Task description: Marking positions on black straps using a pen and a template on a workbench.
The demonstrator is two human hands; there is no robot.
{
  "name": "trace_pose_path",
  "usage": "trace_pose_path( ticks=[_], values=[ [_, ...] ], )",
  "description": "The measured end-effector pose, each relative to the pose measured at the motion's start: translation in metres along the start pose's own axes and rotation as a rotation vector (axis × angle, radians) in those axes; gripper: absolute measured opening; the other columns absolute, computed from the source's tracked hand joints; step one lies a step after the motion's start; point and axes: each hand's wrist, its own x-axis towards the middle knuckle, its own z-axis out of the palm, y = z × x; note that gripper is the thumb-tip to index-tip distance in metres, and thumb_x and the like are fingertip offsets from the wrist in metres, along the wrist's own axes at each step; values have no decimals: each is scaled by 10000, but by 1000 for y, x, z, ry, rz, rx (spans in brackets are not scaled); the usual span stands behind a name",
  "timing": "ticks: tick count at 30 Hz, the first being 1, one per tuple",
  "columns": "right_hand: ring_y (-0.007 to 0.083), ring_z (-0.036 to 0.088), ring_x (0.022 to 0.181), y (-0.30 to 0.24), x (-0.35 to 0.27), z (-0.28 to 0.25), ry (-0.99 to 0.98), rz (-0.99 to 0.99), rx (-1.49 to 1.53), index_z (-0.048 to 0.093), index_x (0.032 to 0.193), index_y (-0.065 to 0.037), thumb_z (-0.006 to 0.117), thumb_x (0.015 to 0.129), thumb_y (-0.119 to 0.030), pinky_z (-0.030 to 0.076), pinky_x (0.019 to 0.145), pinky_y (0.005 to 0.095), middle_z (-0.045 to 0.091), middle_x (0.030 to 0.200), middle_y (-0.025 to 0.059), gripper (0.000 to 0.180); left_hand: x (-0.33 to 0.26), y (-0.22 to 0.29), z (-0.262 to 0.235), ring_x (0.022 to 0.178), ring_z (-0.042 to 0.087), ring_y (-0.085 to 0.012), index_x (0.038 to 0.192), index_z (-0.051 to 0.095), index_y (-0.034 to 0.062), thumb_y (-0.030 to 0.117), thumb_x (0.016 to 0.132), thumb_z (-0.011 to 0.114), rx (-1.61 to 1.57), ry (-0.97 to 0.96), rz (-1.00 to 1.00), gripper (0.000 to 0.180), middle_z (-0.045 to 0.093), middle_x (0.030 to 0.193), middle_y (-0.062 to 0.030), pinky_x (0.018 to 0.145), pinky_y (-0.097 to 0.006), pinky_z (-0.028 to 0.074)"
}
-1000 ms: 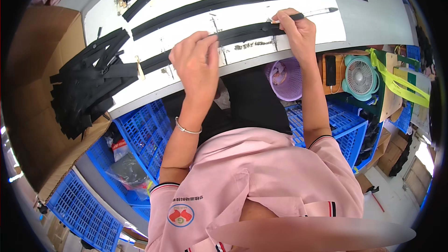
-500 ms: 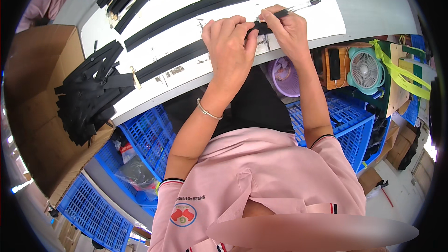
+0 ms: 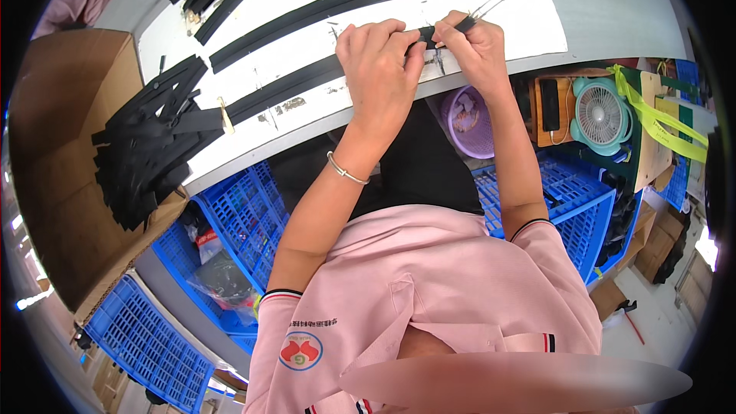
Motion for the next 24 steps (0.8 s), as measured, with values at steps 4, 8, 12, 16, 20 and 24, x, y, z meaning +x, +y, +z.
trace_pose_path(
  ticks=[4,8,12,16,20,24],
  values=[
    [76,543,593,1,2,6,-25,-83,-89,695,784,36,666,912,-123,439,543,288,670,685,36,206,0,-3,-4,1005,610,-229,918,758,90,135,780,815,43,14,1,156,698,1020,-15,1039,-437,378],
    [121,625,699,5,-1,-4,-52,113,81,691,776,38,639,929,-108,498,657,278,700,755,78,218,-2,3,-15,1124,567,-313,1057,722,76,122,801,789,29,-49,-18,269,655,1162,-88,1046,-477,374],
    [62,500,647,19,-8,-14,184,122,242,703,823,21,628,953,-87,366,579,209,654,767,38,185,-20,14,-46,1313,482,-350,1255,642,36,195,902,709,120,-153,-38,393,575,1355,-146,1136,-604,280],
    [43,504,623,24,-8,-10,304,90,287,714,881,29,636,956,-88,365,522,154,691,860,71,160,-10,-15,-47,1376,437,-369,1290,599,3,277,954,678,151,-229,-2,440,524,1419,-186,1150,-653,234],
    [19,444,572,12,-3,0,385,93,296,728,851,26,617,973,-122,293,480,173,626,727,9,221,41,-61,-30,1408,416,-401,1275,606,19,309,959,673,129,-206,107,434,525,1414,-213,1151,-670,248],
    [33,457,559,22,-4,-5,324,110,299,734,871,35,636,978,-135,305,485,172,644,737,33,224,38,-61,-58,1423,403,-415,1306,602,39,249,969,650,53,-123,33,400,520,1426,-224,1179,-651,230]
  ],
)
